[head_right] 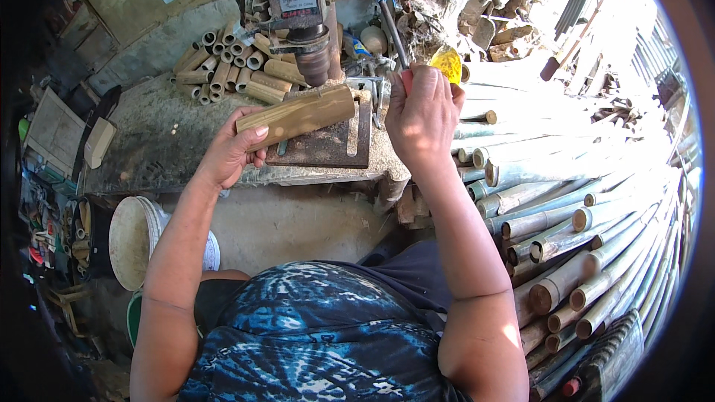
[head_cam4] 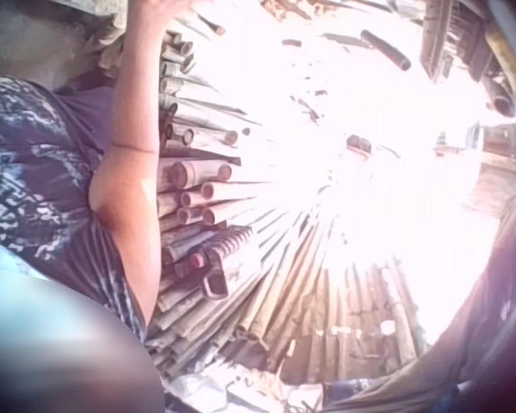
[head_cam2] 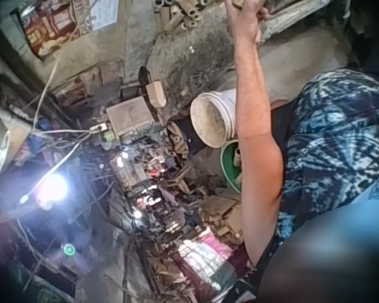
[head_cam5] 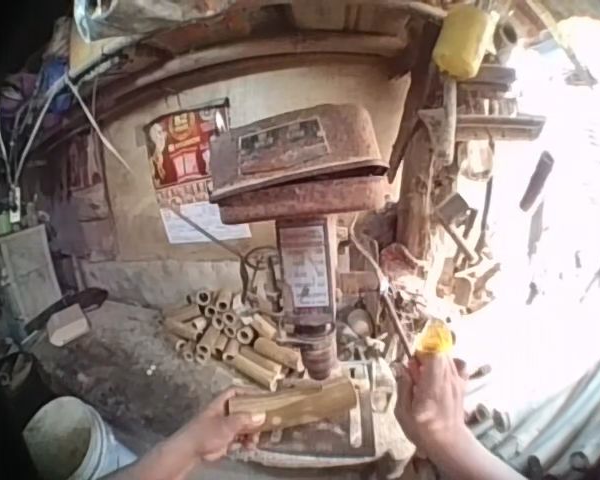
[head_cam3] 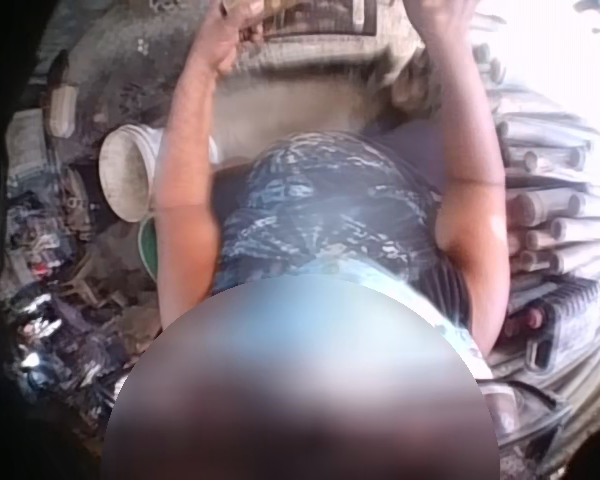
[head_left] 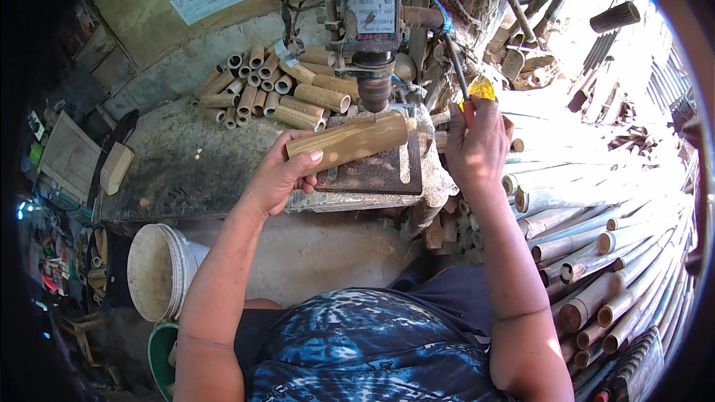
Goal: The person repeatedly picks up short bamboo tubes from a green bucket, positions them under a drill press, and drills a hole into each tube. After drilling, the person places the finished tubes into a white bucket. The process is repeated for multiple bamboo tubes.
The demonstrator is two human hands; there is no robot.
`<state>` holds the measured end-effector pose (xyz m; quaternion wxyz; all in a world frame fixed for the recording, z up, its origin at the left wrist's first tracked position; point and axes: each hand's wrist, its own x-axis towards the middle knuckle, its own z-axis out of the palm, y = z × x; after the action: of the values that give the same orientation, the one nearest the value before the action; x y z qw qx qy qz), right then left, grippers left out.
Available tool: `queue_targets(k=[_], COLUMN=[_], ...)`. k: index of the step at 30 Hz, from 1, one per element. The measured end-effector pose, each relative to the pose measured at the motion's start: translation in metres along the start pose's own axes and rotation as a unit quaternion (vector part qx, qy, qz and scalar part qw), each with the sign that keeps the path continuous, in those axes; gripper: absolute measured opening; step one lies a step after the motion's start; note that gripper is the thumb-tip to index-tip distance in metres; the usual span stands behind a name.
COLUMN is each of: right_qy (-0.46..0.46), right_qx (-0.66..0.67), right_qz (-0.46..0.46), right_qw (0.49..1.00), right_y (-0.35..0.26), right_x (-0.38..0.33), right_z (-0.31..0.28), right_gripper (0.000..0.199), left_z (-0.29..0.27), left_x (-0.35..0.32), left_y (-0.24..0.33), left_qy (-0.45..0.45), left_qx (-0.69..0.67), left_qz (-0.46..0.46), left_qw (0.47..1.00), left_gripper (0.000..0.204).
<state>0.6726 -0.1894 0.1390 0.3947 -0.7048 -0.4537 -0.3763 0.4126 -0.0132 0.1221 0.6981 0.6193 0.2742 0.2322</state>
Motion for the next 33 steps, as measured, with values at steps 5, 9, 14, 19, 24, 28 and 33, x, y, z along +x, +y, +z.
queue_targets(k=[5, 9, 14, 19, 24, 28, 33], right_qy=[-0.123, -0.22, -0.055, 0.062, -0.001, -0.008, 0.058], right_qx=[-0.095, -0.093, -0.006, 0.001, 0.034, 0.026, 0.012], right_qz=[0.05, 0.079, -0.009, -0.095, -0.01, 0.031, -0.084], right_qw=[0.987, 0.968, 0.998, 0.994, 0.999, 0.999, 0.995], right_y=[0.009, -0.006, -0.032, -0.04, -0.055, -0.06, -0.047], right_x=[0.005, 0.015, 0.05, 0.135, 0.165, 0.157, 0.152], right_z=[0.025, -0.008, -0.083, -0.076, -0.078, -0.085, -0.073], right_gripper=[0.032, 0.025, 0.027, 0.017, 0.014, 0.018, 0.017], left_z=[0.002, 0.002, 0.0, 0.02, 0.045, 0.05, 0.054], left_x=[-0.002, -0.002, 0.001, 0.02, 0.04, 0.051, 0.057], left_y=[0.001, 0.005, 0.005, 0.005, -0.002, -0.005, -0.004], left_qy=[0.002, 0.007, 0.009, 0.027, 0.022, 0.021, 0.017], left_qx=[0.008, 0.011, 0.099, 0.246, 0.292, 0.323, 0.371], left_qz=[0.002, -0.009, 0.004, 0.105, 0.119, 0.147, 0.131], left_qw=[1.0, 1.0, 0.995, 0.963, 0.949, 0.935, 0.919], left_gripper=[0.052, 0.055, 0.064, 0.071, 0.076, 0.083, 0.088])
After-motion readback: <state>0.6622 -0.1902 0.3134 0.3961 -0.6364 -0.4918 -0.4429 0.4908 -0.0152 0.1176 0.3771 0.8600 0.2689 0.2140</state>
